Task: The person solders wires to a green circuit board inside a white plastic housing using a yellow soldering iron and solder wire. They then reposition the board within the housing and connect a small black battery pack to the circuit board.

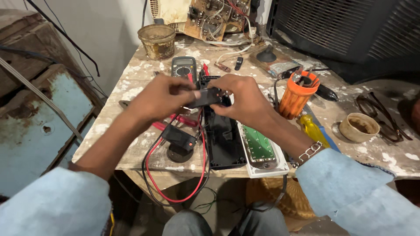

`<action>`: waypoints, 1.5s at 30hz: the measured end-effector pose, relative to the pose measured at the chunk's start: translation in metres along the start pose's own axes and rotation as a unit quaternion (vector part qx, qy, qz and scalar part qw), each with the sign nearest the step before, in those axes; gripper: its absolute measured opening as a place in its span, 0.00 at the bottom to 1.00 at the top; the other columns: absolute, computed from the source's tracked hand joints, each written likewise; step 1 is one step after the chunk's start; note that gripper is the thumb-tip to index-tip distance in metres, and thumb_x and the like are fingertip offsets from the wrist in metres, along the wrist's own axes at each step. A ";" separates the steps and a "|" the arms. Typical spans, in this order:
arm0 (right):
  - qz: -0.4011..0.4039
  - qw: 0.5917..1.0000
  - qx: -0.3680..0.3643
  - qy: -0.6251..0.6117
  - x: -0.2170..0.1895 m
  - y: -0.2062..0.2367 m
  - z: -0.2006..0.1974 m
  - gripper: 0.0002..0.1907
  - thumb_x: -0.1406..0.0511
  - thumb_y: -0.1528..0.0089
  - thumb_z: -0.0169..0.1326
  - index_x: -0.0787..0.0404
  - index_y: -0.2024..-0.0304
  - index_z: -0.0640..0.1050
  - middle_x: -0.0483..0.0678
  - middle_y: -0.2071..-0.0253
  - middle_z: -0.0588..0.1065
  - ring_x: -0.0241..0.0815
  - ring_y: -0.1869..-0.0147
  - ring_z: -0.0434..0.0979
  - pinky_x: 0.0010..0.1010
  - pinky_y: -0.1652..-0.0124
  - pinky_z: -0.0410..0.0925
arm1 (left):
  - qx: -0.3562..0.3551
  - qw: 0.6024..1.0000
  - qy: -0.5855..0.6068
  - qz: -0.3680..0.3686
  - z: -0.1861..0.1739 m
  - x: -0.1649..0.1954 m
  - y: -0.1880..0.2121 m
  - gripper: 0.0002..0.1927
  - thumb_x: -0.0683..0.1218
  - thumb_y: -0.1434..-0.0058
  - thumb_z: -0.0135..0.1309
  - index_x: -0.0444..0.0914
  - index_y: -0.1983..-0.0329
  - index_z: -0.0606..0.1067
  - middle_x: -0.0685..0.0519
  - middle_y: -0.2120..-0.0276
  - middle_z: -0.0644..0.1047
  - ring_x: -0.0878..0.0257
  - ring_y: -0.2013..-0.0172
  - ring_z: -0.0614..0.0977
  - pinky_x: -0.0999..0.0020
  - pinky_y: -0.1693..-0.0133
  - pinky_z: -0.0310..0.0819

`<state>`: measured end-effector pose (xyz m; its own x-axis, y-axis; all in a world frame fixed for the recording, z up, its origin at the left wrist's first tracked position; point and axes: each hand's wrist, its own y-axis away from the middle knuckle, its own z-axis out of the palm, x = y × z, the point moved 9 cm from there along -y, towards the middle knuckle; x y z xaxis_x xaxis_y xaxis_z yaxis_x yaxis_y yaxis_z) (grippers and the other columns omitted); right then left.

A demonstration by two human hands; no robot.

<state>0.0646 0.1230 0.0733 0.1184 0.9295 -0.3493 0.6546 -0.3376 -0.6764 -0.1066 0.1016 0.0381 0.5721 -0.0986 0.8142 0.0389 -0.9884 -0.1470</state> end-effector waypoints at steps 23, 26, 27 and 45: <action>0.030 0.999 -0.003 -0.035 0.013 0.002 0.005 0.25 0.72 0.47 0.67 0.63 0.47 0.79 0.51 0.54 0.83 0.42 0.48 0.85 0.32 0.49 0.74 | 0.078 0.981 0.168 -0.062 -0.005 -0.017 0.021 0.20 0.36 0.46 0.63 0.29 0.49 0.79 0.46 0.59 0.84 0.62 0.63 0.87 0.67 0.61 0.87; 0.035 0.999 -0.001 -0.027 0.015 0.003 0.003 0.24 0.71 0.47 0.67 0.62 0.47 0.79 0.51 0.53 0.82 0.42 0.49 0.85 0.32 0.53 0.73 | 0.114 0.989 0.084 -0.046 -0.011 -0.009 0.022 0.20 0.39 0.49 0.68 0.30 0.52 0.81 0.48 0.63 0.85 0.65 0.65 0.87 0.68 0.62 0.84; 0.038 0.999 0.000 -0.022 0.016 0.003 0.002 0.24 0.70 0.47 0.67 0.61 0.47 0.79 0.50 0.52 0.82 0.41 0.50 0.85 0.32 0.55 0.73 | 0.130 0.990 0.039 -0.043 -0.014 -0.005 0.023 0.20 0.41 0.50 0.70 0.31 0.53 0.82 0.48 0.64 0.86 0.66 0.66 0.86 0.68 0.62 0.83; 0.058 0.996 -0.067 0.017 0.026 0.006 0.000 0.25 0.70 0.50 0.68 0.61 0.49 0.81 0.51 0.58 0.83 0.40 0.60 0.84 0.33 0.63 0.73 | 0.215 0.959 -0.129 0.128 0.019 0.081 0.048 0.18 0.43 0.51 0.70 0.34 0.57 0.82 0.42 0.70 0.83 0.51 0.70 0.86 0.60 0.67 0.80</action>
<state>0.0720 0.1447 0.0603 0.2222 0.8904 -0.3972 0.7284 -0.4225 -0.5394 -0.0426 0.0485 0.0860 0.7903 -0.2452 0.5616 0.1726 -0.7903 -0.5879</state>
